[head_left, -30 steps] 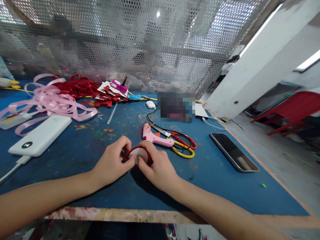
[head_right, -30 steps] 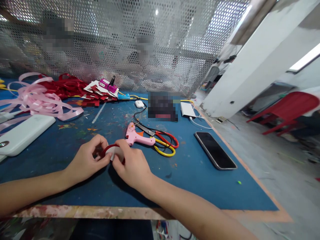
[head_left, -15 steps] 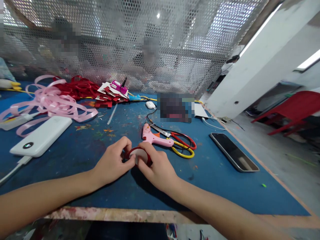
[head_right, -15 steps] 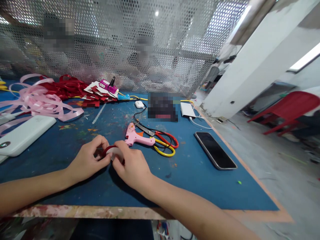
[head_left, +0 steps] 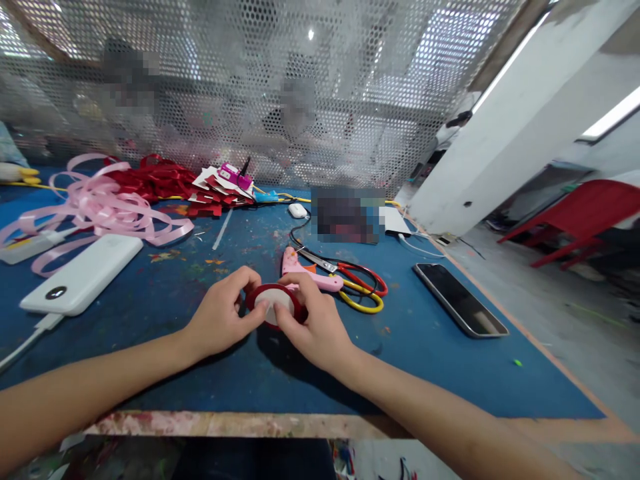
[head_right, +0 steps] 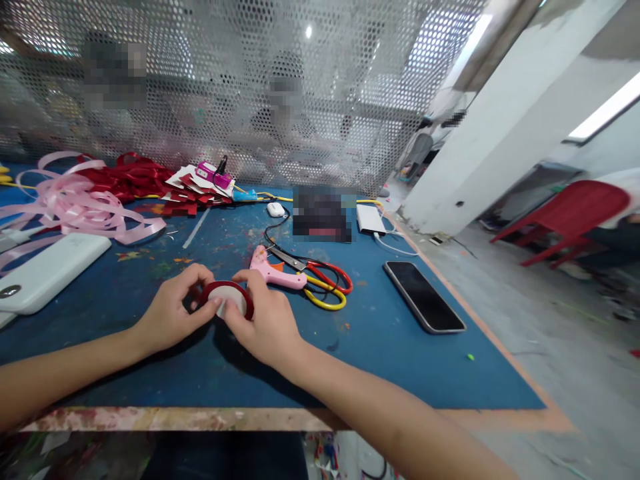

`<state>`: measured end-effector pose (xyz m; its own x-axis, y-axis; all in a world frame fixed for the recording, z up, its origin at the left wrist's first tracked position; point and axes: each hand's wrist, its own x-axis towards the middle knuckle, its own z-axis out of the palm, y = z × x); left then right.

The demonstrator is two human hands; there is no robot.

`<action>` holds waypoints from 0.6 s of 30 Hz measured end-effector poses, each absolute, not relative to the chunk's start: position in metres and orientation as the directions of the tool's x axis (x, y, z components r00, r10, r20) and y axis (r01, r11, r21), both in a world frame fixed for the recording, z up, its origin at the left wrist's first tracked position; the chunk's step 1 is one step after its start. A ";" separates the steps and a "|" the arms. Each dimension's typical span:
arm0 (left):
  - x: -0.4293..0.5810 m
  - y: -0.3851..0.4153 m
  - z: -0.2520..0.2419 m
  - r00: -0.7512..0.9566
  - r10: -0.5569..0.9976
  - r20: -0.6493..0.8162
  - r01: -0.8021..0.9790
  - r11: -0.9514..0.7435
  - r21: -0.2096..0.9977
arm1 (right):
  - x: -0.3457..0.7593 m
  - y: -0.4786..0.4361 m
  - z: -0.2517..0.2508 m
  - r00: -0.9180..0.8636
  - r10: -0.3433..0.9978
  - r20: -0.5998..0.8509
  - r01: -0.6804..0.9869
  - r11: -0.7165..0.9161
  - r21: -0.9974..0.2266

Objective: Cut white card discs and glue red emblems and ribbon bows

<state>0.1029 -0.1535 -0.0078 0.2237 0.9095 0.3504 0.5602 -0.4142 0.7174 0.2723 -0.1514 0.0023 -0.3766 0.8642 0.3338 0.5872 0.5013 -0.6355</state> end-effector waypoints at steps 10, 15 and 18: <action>0.110 -0.156 -0.011 0.239 0.911 0.336 0.579 -0.411 0.704 | 0.271 -0.157 -0.003 -0.409 0.797 0.444 0.687 0.589 -0.425; 0.107 -0.156 -0.008 0.239 0.915 0.326 0.506 -0.404 0.762 | 0.272 -0.157 -0.005 -0.427 0.751 0.504 0.668 0.638 -0.383; 0.098 -0.148 -0.003 0.289 0.922 0.258 0.297 -0.342 0.892 | 0.274 -0.154 -0.003 -0.367 0.782 0.504 0.651 0.603 -0.461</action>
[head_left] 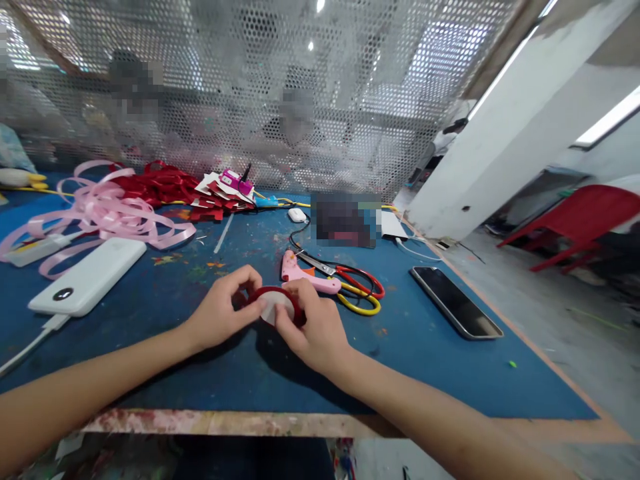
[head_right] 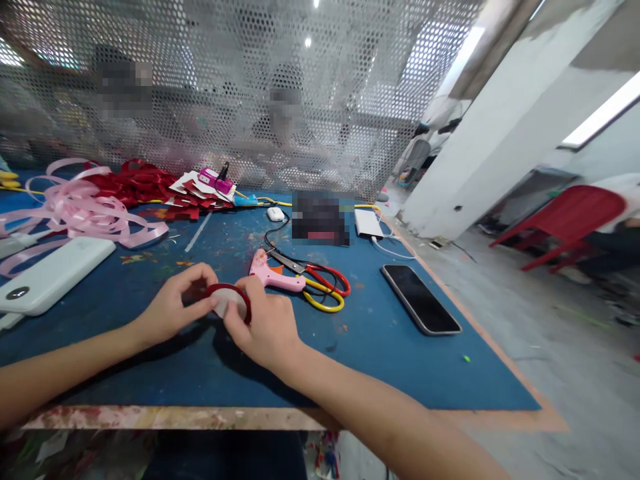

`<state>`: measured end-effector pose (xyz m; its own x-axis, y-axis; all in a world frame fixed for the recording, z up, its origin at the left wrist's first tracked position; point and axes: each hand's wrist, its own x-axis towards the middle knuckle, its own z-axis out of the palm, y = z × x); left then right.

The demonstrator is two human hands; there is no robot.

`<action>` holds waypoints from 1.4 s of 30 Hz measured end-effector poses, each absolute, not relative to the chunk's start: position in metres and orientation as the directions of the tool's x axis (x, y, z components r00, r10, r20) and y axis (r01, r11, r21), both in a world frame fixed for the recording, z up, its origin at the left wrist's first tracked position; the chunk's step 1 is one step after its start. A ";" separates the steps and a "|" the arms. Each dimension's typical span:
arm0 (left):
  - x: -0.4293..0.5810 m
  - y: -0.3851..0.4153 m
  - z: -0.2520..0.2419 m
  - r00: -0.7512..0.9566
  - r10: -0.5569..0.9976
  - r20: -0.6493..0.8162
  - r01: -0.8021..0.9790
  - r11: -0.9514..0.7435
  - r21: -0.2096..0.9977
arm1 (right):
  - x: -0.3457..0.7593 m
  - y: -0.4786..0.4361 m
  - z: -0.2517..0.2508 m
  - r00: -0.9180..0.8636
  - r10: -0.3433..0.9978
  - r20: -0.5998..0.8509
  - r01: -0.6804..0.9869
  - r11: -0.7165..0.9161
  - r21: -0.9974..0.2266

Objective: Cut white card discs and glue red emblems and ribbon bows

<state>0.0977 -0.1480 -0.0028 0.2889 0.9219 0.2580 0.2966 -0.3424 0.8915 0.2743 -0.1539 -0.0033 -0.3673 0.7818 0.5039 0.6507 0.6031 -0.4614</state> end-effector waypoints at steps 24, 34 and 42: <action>0.045 -0.080 -0.011 -0.345 0.916 -0.203 -0.673 -0.091 0.734 | 0.328 -0.089 0.012 -0.609 0.740 0.286 0.772 0.635 0.004; 0.065 -0.095 -0.009 -0.314 0.936 -0.156 -0.685 -0.109 0.721 | 0.315 -0.065 0.025 -0.016 0.895 0.446 0.466 0.402 -0.789; 0.068 -0.101 -0.007 -0.291 0.949 -0.124 -0.663 -0.107 0.741 | 0.257 -0.033 -0.022 -0.242 0.893 0.379 0.579 0.446 -0.682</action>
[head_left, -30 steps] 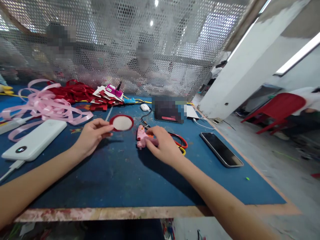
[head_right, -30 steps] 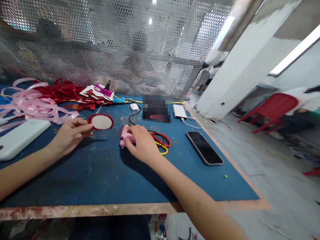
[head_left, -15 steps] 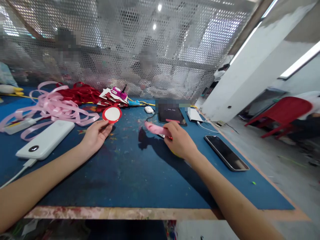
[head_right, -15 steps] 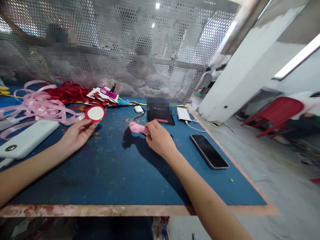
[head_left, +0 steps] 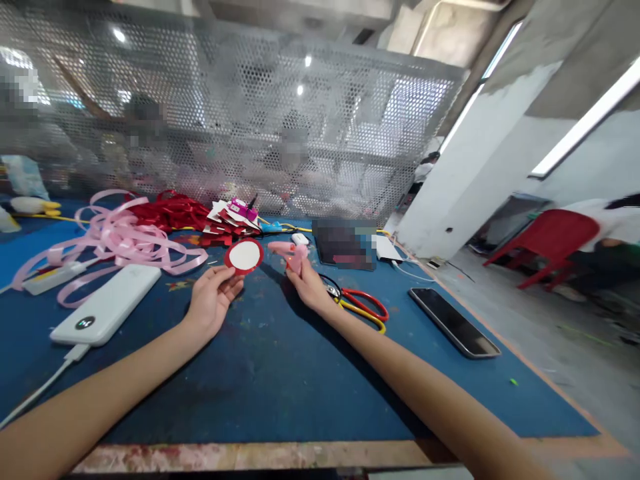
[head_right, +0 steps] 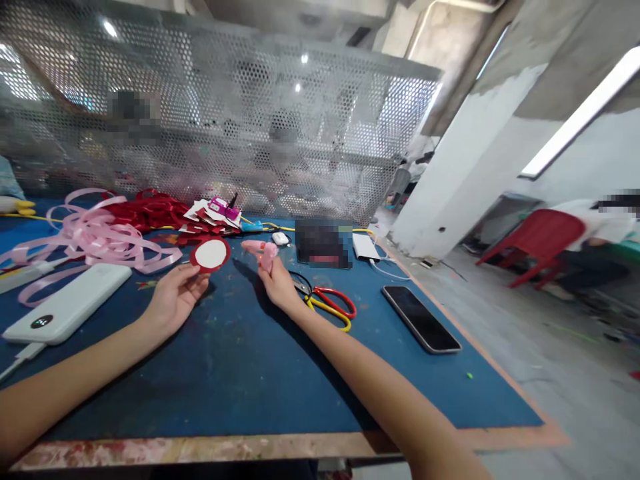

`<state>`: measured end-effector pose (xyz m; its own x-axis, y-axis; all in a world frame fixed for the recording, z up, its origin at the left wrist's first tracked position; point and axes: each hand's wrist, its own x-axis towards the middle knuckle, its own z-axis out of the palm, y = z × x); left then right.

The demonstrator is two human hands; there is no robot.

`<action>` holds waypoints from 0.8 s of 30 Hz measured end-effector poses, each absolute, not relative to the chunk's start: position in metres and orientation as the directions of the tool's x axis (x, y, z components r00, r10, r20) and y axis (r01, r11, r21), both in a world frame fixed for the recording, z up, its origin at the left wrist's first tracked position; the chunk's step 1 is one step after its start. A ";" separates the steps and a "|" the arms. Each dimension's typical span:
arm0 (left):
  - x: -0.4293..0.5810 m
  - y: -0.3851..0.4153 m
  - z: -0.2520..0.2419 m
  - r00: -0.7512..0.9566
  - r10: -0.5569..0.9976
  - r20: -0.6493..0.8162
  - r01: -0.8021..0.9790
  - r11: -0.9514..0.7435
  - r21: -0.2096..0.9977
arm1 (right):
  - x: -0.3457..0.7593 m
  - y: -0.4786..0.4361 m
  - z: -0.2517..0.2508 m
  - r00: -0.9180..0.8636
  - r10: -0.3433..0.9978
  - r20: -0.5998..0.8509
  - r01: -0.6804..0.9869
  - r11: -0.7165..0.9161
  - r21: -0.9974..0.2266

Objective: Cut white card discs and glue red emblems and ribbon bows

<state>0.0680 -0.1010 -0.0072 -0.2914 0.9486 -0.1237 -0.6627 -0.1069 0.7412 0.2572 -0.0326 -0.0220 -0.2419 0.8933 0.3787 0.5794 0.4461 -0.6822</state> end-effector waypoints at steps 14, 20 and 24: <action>0.072 -0.103 -0.013 -0.207 0.959 -0.194 -0.583 0.039 0.811 | 0.277 -0.021 -0.014 -0.335 0.837 0.433 0.870 0.451 -0.199; 0.076 -0.109 -0.013 -0.181 0.973 -0.144 -0.485 0.039 0.874 | 0.277 -0.061 -0.002 -0.133 0.771 0.622 0.738 0.496 -0.456; 0.082 -0.116 -0.015 -0.077 0.996 -0.043 -0.293 0.019 0.956 | 0.271 -0.096 -0.007 -0.250 0.867 0.430 0.429 0.498 -0.754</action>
<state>0.0815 -0.1160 -0.0151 -0.0769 0.9961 -0.0430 -0.2932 0.0186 0.9559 0.2714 -0.0957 -0.0071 -0.2505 0.8672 0.4305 0.4286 0.4980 -0.7538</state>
